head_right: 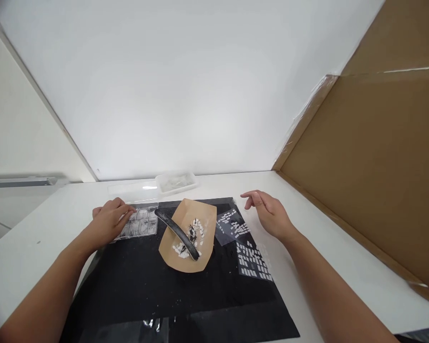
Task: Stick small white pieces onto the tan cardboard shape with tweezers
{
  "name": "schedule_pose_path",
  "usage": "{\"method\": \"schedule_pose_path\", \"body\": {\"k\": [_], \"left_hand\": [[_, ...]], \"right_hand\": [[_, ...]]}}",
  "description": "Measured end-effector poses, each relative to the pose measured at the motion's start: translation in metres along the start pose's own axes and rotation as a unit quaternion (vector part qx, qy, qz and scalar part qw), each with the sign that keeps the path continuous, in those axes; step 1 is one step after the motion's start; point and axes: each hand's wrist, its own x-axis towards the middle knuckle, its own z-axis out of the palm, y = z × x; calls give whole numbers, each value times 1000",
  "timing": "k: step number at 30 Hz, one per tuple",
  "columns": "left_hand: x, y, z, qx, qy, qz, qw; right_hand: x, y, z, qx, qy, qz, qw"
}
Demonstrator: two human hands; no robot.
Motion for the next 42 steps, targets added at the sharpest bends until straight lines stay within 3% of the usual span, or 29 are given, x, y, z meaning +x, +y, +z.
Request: {"method": "schedule_pose_path", "body": {"k": [7, 16, 21, 25, 29, 33, 42], "left_hand": [[1, 1, 1, 19, 6, -58, 998], [6, 4, 2, -80, -24, -190, 978], [4, 12, -4, -67, 2, -176, 982], [1, 18, -11, -64, 63, -158, 983], [1, 26, -17, -155, 109, -138, 972], [1, 36, -18, -310, 119, -132, 934], [2, 44, -19, -577, 164, -126, 790]], "right_hand": [[-3, -2, -2, 72, -3, -7, 997], [-4, -7, 0, 89, -20, 16, 996], [-4, -5, 0, 104, -18, 22, 994], [-4, -6, 1, 116, -17, 20, 993], [-4, -6, 5, 148, 18, 13, 989], [-4, -6, 7, 154, 31, 4, 988], [-4, -6, 10, 151, 19, 3, 988]]}}
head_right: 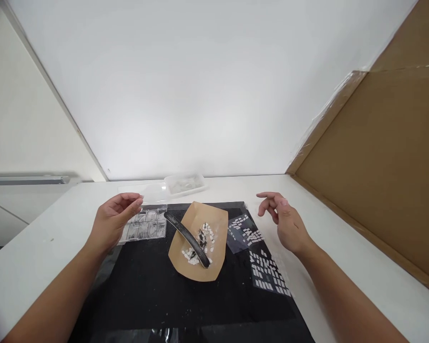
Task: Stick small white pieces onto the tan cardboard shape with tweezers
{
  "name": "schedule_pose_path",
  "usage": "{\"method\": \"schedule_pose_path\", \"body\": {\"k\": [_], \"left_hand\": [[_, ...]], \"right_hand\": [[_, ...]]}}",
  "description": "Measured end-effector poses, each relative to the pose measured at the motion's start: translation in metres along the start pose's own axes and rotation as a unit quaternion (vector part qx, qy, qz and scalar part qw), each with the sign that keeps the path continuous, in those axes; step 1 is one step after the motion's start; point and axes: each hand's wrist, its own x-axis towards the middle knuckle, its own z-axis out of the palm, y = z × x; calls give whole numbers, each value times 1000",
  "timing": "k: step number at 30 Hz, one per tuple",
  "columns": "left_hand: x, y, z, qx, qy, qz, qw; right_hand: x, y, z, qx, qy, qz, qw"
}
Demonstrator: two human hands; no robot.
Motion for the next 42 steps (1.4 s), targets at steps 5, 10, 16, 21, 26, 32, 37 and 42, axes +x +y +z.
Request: {"method": "schedule_pose_path", "body": {"k": [5, 10, 16, 21, 26, 32, 37, 42], "left_hand": [[0, 1, 0, -32, -5, 6, 999], [6, -8, -13, 214, -17, 113, 970], [14, -22, -31, 382, -65, 205, 898], [18, -30, -35, 361, -52, 160, 917], [18, -30, -35, 381, -87, 136, 910], [15, -21, -35, 463, -94, 115, 874], [15, -21, -35, 479, -88, 100, 868], [16, -22, -35, 480, -93, 83, 868]], "right_hand": [[0, 1, -1, -3, -7, 8, 1000], [0, 2, -2, -4, -10, 11, 1000], [0, 4, -2, -1, -8, 10, 1000], [0, 5, -2, 2, -9, 5, 1000], [0, 2, -2, 1, -11, 9, 1000], [0, 0, -2, 1, -9, 3, 1000], [0, 0, -2, 0, -8, -5, 1000], [-1, 0, -1, 7, -15, -9, 1000]]}}
